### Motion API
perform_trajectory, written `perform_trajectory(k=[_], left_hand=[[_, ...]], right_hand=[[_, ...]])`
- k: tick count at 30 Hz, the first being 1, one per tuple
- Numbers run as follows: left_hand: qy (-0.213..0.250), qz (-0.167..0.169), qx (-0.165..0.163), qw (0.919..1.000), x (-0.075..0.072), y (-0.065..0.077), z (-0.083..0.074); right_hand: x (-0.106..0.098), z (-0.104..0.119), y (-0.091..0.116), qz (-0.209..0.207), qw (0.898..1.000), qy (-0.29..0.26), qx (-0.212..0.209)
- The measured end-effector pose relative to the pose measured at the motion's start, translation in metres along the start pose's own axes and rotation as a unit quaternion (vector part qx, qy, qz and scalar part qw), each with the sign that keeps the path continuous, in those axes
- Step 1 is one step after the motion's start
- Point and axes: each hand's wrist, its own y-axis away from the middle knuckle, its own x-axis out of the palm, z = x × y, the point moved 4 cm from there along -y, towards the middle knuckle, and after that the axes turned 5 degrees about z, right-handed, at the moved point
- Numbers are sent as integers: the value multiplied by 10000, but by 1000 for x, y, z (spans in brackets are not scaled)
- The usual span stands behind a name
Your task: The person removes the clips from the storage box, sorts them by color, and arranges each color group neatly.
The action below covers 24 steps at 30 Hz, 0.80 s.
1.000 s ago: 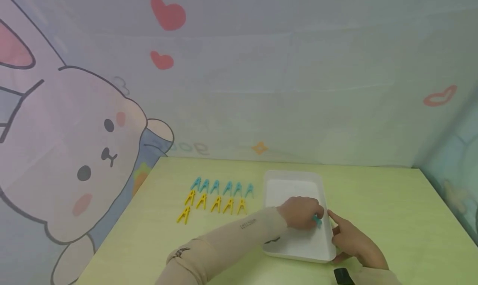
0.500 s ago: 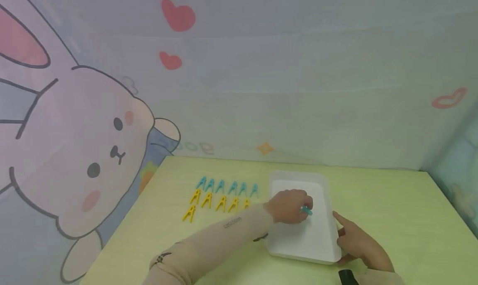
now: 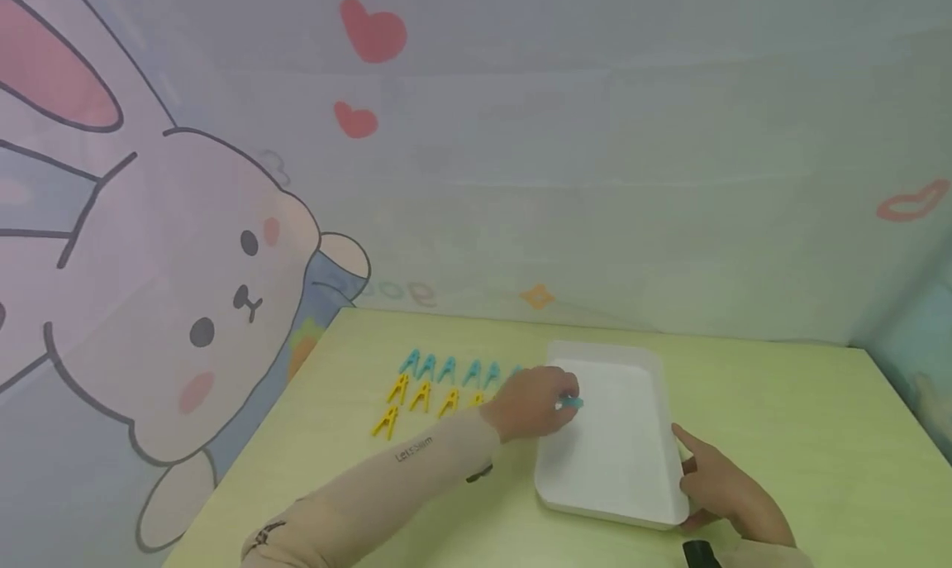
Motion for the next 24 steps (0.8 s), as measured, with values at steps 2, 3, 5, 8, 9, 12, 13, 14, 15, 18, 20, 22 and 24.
perform_trajectory(k=[2,3,5,8,9,12,13,14,15,18,20,22,24], left_hand=[[45,-113,-113,9999,-5,6,6],[94,-155,-179,9997,-7,9,10],[227,-234,-332,9989,-11,16,16],[449,-314,-543,9970,-15,27,26],[525,-328,-633,9961,-16,31,29],[627,-409,-844,9936,-20,41,39],[637,-447,-909,9928,-21,44,42],[668,-476,-974,9919,-22,47,46],[690,-490,-1041,9910,-24,51,50],[674,-517,-1273,9882,-25,60,62],[689,-476,-1491,9853,-26,67,72],[702,-399,-1738,9815,-26,74,81],[743,-325,-1949,9775,-27,82,89]], right_hand=[[-1,0,0,-13,10000,10,18],[-1,0,0,-15,10000,11,36],[-1,-1,0,-29,10000,-21,58],[-1,-1,2,-36,10000,-16,57],[-1,-2,2,-43,10000,-23,52],[-1,-3,2,-51,10000,10,44],[-1,-3,2,-48,10000,16,52],[-1,-4,2,-45,10000,18,51],[-1,-4,2,-44,10000,31,55],[-2,-5,1,-24,10000,26,59],[-1,-6,1,-25,10000,9,42],[-1,-5,1,-23,10000,-12,13],[-1,-5,1,-30,10000,-22,-7]])
